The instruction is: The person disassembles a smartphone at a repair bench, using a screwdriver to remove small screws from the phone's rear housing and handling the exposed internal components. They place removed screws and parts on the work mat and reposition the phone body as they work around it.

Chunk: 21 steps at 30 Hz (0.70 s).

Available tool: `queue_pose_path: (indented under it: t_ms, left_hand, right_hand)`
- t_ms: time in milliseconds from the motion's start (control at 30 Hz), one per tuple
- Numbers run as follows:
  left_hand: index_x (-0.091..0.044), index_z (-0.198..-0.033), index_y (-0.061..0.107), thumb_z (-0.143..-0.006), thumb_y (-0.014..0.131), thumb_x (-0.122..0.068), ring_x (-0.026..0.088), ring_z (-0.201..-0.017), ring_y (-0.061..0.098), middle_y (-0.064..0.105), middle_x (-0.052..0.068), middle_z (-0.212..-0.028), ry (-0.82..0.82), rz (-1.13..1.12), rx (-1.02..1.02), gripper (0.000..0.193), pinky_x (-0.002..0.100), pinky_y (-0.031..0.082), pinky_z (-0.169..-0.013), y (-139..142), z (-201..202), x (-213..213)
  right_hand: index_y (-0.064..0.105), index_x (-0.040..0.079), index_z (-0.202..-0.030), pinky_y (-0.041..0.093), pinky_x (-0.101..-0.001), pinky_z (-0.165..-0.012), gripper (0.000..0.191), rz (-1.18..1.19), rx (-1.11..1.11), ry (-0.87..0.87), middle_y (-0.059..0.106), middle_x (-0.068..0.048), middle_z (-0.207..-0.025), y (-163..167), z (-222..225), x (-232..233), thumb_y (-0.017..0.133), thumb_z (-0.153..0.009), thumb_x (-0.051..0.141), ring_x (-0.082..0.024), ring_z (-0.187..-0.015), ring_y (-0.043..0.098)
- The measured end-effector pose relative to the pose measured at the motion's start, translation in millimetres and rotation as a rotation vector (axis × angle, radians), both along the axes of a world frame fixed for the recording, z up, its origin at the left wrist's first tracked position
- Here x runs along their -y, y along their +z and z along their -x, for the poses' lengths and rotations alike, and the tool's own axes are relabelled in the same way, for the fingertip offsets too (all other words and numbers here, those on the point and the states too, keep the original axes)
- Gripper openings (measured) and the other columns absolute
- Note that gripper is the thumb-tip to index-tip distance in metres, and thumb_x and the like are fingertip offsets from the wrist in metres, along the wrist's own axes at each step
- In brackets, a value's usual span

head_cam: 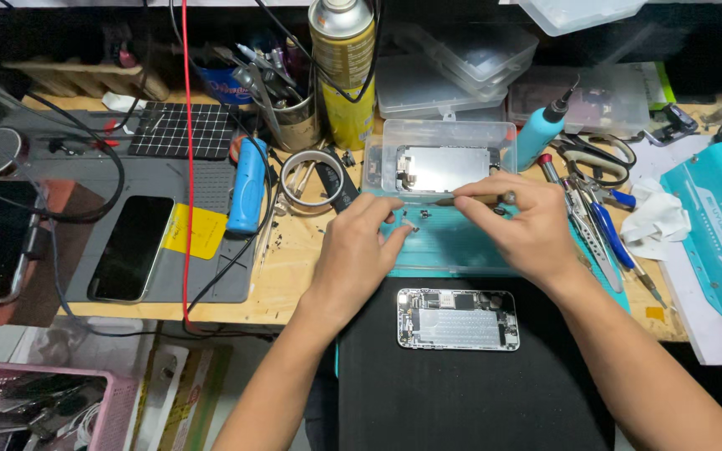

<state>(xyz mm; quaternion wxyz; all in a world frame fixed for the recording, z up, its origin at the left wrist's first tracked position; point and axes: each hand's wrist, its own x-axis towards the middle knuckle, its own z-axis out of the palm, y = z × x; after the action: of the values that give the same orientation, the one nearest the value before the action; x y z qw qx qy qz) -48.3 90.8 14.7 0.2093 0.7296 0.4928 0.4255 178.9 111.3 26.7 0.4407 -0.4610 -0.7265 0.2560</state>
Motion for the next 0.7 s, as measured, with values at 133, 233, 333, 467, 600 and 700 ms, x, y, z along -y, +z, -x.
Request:
queue_pose_path:
  t_ms: [133,233,333,467,600,700]
  left_hand:
    - [-0.003,-0.109,0.072,-0.085,0.080,-0.012,0.020,-0.063,0.066,0.070,0.010,-0.096,-0.027,-0.047,0.045,0.027,0.033,0.054,-0.060,13.5,-6.2,11.2]
    - [-0.004,-0.110,0.073,-0.087,0.081,-0.011,0.016,-0.066,0.067,0.072,0.009,-0.103,-0.087,-0.130,0.118,0.026,0.029,0.056,-0.060,21.8,-15.4,22.4]
    - [-0.004,-0.109,0.072,-0.088,0.082,-0.011,0.015,-0.068,0.068,0.073,0.009,-0.107,-0.114,-0.179,0.173,0.024,0.027,0.056,-0.061,27.9,-25.1,29.5]
    - [-0.003,-0.106,0.073,-0.089,0.082,-0.010,0.016,-0.071,0.070,0.075,0.009,-0.104,-0.143,-0.218,0.181,0.020,0.028,0.057,-0.063,33.2,-32.9,31.8]
    - [-0.003,-0.102,0.073,-0.089,0.081,-0.008,0.018,-0.075,0.072,0.075,0.009,-0.100,-0.151,-0.270,0.181,0.017,0.029,0.057,-0.066,34.5,-39.4,31.9]
    - [-0.003,-0.102,0.072,-0.091,0.079,-0.005,0.022,-0.086,0.074,0.074,0.009,-0.099,-0.175,-0.352,0.183,0.014,0.030,0.058,-0.073,34.9,-42.8,31.6]
  right_hand:
    - [0.077,-0.003,-0.105,0.054,-0.0258,-0.077,0.015,0.161,-0.250,0.010,0.076,-0.012,-0.098,8.5,-17.2,19.5,0.072,-0.093,0.005,-0.015,-0.085,0.069]
    - [0.075,-0.006,-0.104,0.057,-0.0295,-0.083,0.013,0.219,-0.469,0.035,0.075,-0.016,-0.102,8.6,-29.3,32.0,0.070,-0.095,0.001,-0.020,-0.089,0.072]
    - [0.073,-0.009,-0.105,0.057,-0.0342,-0.086,0.013,0.237,-0.621,0.059,0.073,-0.019,-0.106,5.8,-40.8,40.7,0.068,-0.095,-0.002,-0.025,-0.091,0.070]
    - [0.073,-0.010,-0.105,0.055,-0.0368,-0.089,0.013,0.237,-0.682,0.068,0.073,-0.021,-0.107,0.8,-53.3,46.9,0.067,-0.096,-0.003,-0.029,-0.092,0.070]
    - [0.073,-0.010,-0.104,0.056,-0.0389,-0.087,0.013,0.259,-0.744,0.059,0.073,-0.022,-0.106,-3.9,-60.0,48.2,0.066,-0.095,-0.003,-0.030,-0.090,0.070]
    - [0.073,-0.009,-0.106,0.056,-0.0398,-0.087,0.014,0.259,-0.787,0.078,0.073,-0.022,-0.106,-5.0,-62.7,48.8,0.067,-0.095,-0.003,-0.031,-0.091,0.069]
